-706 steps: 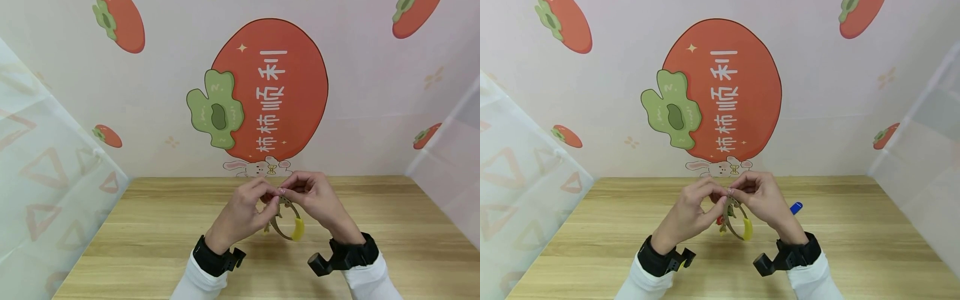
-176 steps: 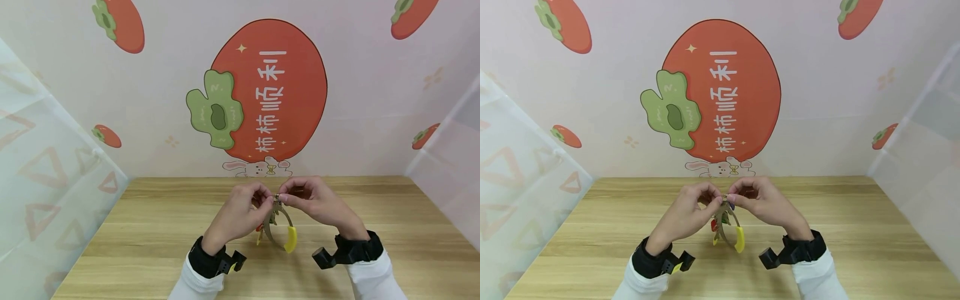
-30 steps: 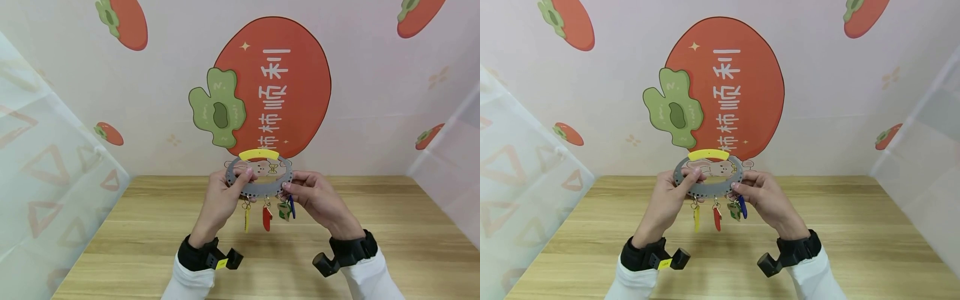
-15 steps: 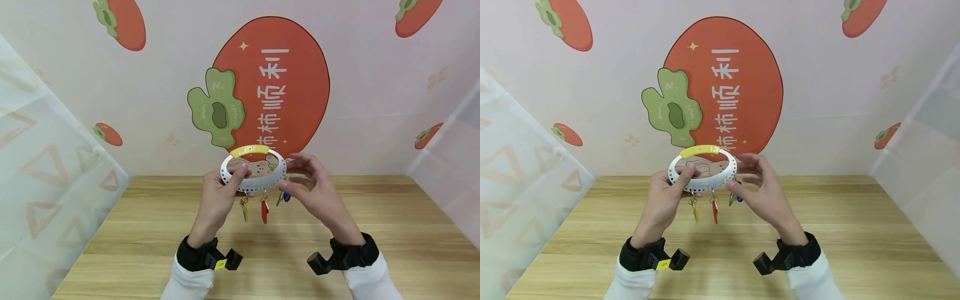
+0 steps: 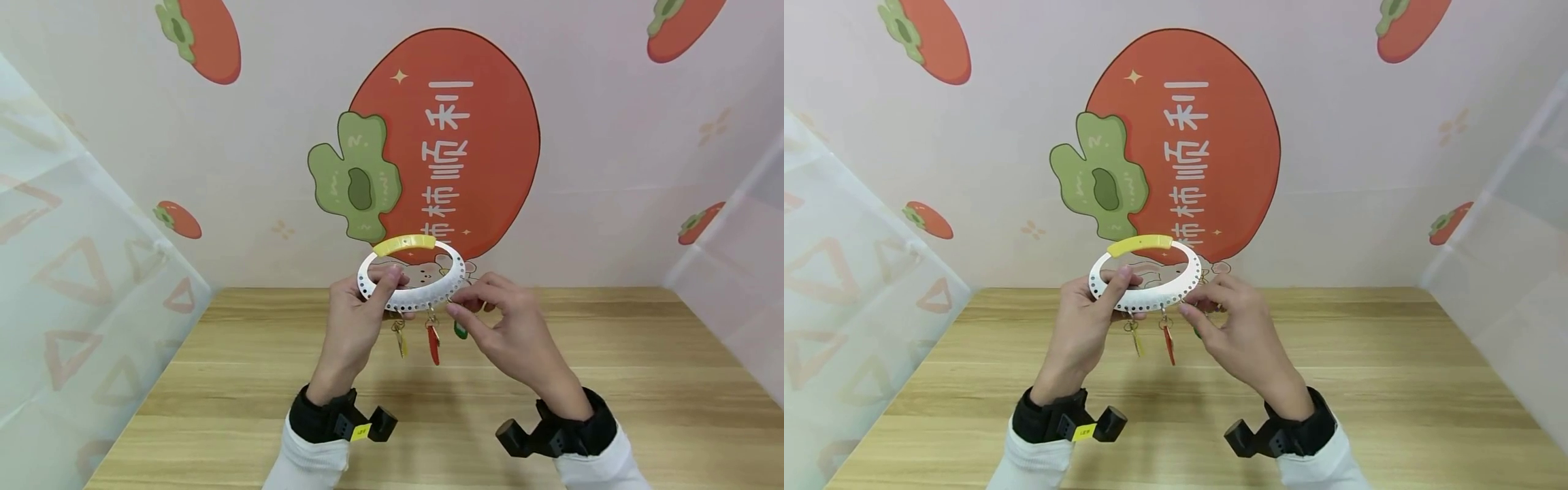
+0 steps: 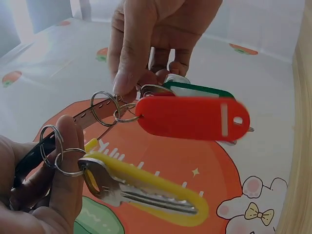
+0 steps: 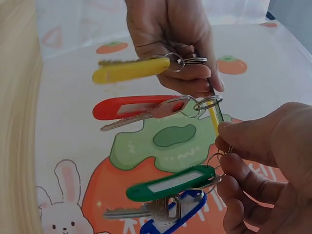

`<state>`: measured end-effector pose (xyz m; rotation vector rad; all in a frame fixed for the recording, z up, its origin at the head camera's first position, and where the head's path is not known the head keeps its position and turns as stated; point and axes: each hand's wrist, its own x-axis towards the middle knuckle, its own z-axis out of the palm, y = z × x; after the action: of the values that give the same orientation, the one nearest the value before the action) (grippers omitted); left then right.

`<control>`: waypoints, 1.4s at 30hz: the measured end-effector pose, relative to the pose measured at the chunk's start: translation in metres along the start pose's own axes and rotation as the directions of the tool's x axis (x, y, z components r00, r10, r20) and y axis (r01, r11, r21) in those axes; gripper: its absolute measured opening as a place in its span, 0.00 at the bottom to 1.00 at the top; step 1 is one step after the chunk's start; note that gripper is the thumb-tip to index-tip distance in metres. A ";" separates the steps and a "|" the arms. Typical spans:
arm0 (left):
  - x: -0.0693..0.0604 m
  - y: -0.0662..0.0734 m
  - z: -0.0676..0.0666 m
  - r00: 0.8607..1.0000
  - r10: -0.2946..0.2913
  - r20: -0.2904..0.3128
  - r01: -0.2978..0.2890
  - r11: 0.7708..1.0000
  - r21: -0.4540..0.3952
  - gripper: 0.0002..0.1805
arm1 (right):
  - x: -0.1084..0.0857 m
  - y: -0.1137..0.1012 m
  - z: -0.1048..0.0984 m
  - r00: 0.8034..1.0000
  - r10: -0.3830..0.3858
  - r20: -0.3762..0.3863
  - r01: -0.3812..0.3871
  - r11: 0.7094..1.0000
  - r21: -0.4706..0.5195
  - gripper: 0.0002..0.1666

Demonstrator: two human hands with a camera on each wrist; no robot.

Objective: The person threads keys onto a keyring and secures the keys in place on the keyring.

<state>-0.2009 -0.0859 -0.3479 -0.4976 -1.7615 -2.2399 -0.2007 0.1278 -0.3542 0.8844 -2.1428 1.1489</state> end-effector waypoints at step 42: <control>0.000 0.006 -0.012 0.998 0.021 0.064 -0.023 0.999 0.035 0.13 | 0.000 0.011 -0.026 0.977 0.101 0.188 -0.157 0.938 0.309 0.12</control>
<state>-0.1993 -0.0988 -0.3451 -0.5845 -1.8148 -2.1967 -0.2051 0.1548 -0.3477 1.0265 -2.2121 1.5757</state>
